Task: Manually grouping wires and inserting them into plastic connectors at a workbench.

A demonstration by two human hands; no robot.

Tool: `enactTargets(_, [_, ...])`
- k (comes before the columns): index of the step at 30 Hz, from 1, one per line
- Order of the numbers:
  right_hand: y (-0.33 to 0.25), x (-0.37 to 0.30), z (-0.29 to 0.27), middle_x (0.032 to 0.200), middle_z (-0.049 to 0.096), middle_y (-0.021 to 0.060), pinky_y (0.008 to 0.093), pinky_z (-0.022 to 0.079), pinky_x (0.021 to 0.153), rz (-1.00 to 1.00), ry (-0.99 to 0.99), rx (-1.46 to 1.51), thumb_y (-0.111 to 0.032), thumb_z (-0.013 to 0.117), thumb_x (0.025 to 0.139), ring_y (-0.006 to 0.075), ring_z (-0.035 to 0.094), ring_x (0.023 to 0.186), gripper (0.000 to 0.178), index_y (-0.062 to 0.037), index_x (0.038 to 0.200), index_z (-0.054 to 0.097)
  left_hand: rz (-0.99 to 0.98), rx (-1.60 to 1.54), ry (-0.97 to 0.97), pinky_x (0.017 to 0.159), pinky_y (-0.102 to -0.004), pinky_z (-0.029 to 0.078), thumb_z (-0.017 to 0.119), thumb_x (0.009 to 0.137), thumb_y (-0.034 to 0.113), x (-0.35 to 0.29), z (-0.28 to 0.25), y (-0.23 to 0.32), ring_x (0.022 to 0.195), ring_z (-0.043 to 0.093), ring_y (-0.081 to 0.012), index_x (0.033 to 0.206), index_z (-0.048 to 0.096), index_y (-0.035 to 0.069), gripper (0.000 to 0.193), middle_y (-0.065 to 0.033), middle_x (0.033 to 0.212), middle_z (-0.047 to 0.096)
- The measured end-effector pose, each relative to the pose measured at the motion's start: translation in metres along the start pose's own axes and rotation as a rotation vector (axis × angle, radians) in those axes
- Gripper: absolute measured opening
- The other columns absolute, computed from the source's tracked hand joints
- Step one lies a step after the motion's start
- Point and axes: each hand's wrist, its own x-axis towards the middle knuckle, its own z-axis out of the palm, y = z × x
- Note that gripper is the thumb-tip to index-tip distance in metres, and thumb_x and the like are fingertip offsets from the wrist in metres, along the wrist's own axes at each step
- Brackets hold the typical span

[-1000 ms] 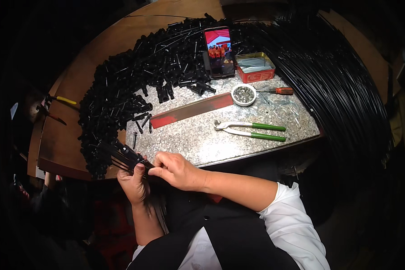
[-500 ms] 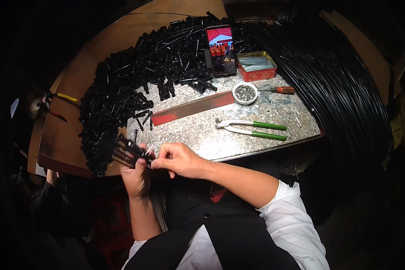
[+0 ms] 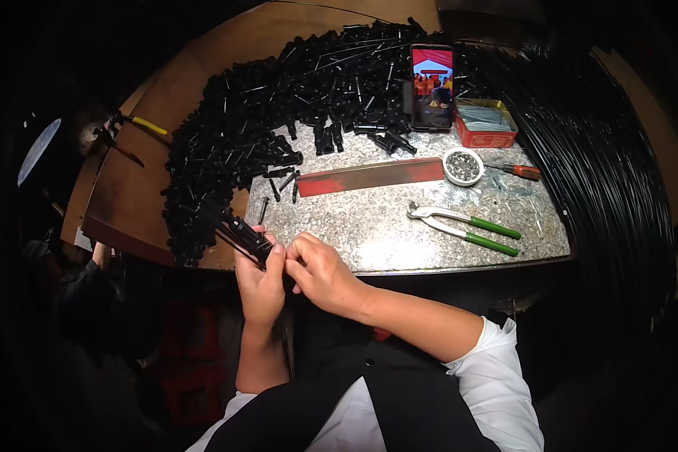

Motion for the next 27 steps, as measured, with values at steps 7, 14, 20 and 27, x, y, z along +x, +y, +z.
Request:
enactTargets(7, [0.005, 0.002, -0.009, 0.074, 0.051, 0.0044, 0.0229, 0.042, 0.053, -0.046, -0.070, -0.150, -0.006, 0.055, 0.088, 0.0077, 0.049, 0.060, 0.014, -0.0001, 0.076, 0.049, 0.149, 0.152, -0.072, 0.069, -0.0237, 0.042, 0.056, 0.085, 0.002, 0.001, -0.013, -0.003, 0.077, 0.046, -0.0089, 0.102, 0.044, -0.002, 0.022, -0.0036, 0.086, 0.049])
enactTargets(14, [0.023, 0.010, -0.013, 0.075, 0.054, -0.0013, 0.0197, 0.039, 0.060, 0.235, -0.208, 0.135, -0.012, 0.061, 0.087, 0.0034, 0.046, 0.067, 0.017, -0.0038, 0.075, 0.052, 0.127, 0.060, -0.044, 0.069, -0.0229, 0.042, 0.060, 0.083, 0.001, 0.002, -0.013, -0.004, 0.077, 0.047, -0.0086, 0.099, 0.045, -0.001, 0.023, -0.0033, 0.085, 0.049])
enactTargets(20, [0.028, 0.010, -0.013, 0.079, 0.055, -0.0006, 0.0191, 0.041, 0.063, 0.291, -0.253, 0.250, -0.010, 0.061, 0.087, 0.0035, 0.048, 0.071, 0.016, -0.0043, 0.075, 0.052, 0.155, 0.052, -0.037, 0.066, -0.0223, 0.042, 0.061, 0.081, -0.002, -0.002, -0.015, -0.005, 0.073, 0.048, -0.0072, 0.095, 0.047, 0.000, 0.020, -0.0026, 0.084, 0.050])
enactTargets(27, [0.035, 0.009, -0.010, 0.064, 0.050, -0.0053, 0.0180, 0.031, 0.046, 0.234, -0.237, 0.297, -0.013, 0.065, 0.084, -0.0001, 0.039, 0.055, 0.018, -0.0055, 0.074, 0.053, 0.187, 0.029, -0.051, 0.065, -0.0218, 0.040, 0.058, 0.081, -0.003, -0.006, -0.015, -0.006, 0.072, 0.046, -0.0070, 0.093, 0.046, 0.002, 0.018, -0.0020, 0.083, 0.050])
